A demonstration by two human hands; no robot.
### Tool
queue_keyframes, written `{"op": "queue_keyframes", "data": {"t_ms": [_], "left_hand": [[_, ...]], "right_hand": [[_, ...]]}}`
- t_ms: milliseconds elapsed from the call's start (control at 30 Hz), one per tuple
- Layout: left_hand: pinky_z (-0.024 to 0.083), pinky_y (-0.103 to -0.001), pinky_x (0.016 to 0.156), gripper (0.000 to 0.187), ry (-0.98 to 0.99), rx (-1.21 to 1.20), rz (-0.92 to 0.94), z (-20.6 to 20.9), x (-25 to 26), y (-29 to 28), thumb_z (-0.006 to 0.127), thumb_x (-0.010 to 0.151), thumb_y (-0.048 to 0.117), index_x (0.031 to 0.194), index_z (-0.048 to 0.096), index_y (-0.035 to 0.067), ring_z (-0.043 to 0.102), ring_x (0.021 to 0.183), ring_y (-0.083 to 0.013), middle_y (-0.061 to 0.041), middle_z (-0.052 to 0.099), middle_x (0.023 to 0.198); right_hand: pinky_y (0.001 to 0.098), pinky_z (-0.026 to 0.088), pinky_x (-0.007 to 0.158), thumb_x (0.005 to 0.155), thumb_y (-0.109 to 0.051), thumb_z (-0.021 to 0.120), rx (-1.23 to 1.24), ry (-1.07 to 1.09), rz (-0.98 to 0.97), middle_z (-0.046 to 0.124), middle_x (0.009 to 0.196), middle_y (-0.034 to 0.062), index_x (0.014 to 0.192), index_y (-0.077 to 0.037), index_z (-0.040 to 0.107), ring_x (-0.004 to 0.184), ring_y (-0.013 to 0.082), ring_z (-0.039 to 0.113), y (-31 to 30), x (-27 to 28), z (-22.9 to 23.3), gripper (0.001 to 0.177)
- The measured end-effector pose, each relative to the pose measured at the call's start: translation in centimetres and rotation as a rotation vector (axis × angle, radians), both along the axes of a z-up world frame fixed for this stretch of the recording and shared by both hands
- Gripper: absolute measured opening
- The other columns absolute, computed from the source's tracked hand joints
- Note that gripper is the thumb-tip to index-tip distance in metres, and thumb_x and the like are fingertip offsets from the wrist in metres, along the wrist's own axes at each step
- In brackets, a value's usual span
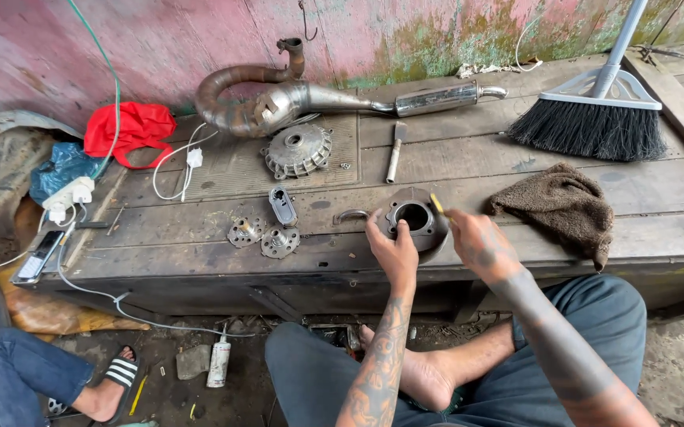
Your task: The person uses a yellow-handled brush to scrub the inside and outside surfaces of a cylindrical metal part. They rotate the part to access different areas and continue scrubbing until the end of the clip.
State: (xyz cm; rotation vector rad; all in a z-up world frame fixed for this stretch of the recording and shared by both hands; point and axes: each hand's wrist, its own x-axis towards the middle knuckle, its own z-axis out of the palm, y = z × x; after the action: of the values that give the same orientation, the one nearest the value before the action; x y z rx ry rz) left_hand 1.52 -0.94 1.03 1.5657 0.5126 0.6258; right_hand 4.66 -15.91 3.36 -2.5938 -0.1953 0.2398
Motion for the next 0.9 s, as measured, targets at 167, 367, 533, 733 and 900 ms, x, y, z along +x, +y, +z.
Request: {"op": "queue_keyframes", "data": {"t_ms": [167, 367, 533, 733, 900], "left_hand": [[0.046, -0.053, 0.105, 0.041, -0.019, 0.016, 0.042, -1.1, 0.9, -0.2, 0.064, 0.087, 0.011, 0.128, 0.059, 0.006, 0.059, 0.122, -0.0401, -0.020, 0.056, 0.124], [0.027, -0.056, 0.119, 0.063, -0.034, -0.020, -0.213, -1.4, -1.4, 1.7, 0.065, 0.092, 0.023, 0.148, 0.041, 0.006, 0.035, 0.143, -0.0442, -0.026, 0.038, 0.147], [0.006, -0.063, 0.125, 0.117, -0.104, 0.018, -0.520, -1.6, -3.0, 3.8, 0.076, 0.085, 0.052, 0.166, 0.006, 0.005, 0.002, 0.156, -0.0503, -0.032, 0.003, 0.168], [0.023, -0.058, 0.125, 0.151, -0.085, 0.206, -0.557, -3.3, -2.3, 4.5, 0.091, 0.062, 0.061, 0.163, -0.004, 0.003, 0.022, 0.153, -0.0477, -0.035, 0.016, 0.165], [0.026, -0.054, 0.125, 0.134, -0.093, 0.166, -0.517, -5.5, -2.0, 4.0, 0.094, 0.065, 0.041, 0.162, 0.011, 0.001, 0.029, 0.151, -0.0461, -0.032, 0.027, 0.161]], "right_hand": [[0.0587, 0.061, 0.081, 0.094, -0.013, 0.050, -0.045, -0.017, 0.097, 0.077, 0.096, 0.0205, 0.108, -0.014, 0.070, 0.092, 0.0448, 0.075, 0.6, -5.2, 4.4, 0.025], [0.0619, 0.061, 0.078, 0.095, -0.017, 0.049, -0.034, -0.138, 0.091, 0.075, 0.102, 0.0244, 0.129, -0.014, 0.064, 0.087, 0.0466, 0.075, 0.6, -0.1, 1.0, 0.037], [0.0641, 0.061, 0.079, 0.100, -0.016, 0.042, -0.066, -0.145, 0.172, 0.074, 0.107, 0.0240, 0.136, -0.018, 0.061, 0.089, 0.0480, 0.076, -0.2, -5.9, 3.4, 0.041], [0.0616, 0.062, 0.072, 0.099, -0.013, 0.043, -0.156, -0.166, 0.389, 0.074, 0.103, 0.0232, 0.136, -0.013, 0.058, 0.080, 0.0500, 0.075, -0.9, -6.1, 6.7, 0.040], [0.0580, 0.063, 0.068, 0.095, 0.000, 0.043, -0.225, -0.233, 0.584, 0.072, 0.097, 0.0204, 0.136, -0.012, 0.057, 0.078, 0.0435, 0.077, 2.9, -4.5, 6.3, 0.044]]}}
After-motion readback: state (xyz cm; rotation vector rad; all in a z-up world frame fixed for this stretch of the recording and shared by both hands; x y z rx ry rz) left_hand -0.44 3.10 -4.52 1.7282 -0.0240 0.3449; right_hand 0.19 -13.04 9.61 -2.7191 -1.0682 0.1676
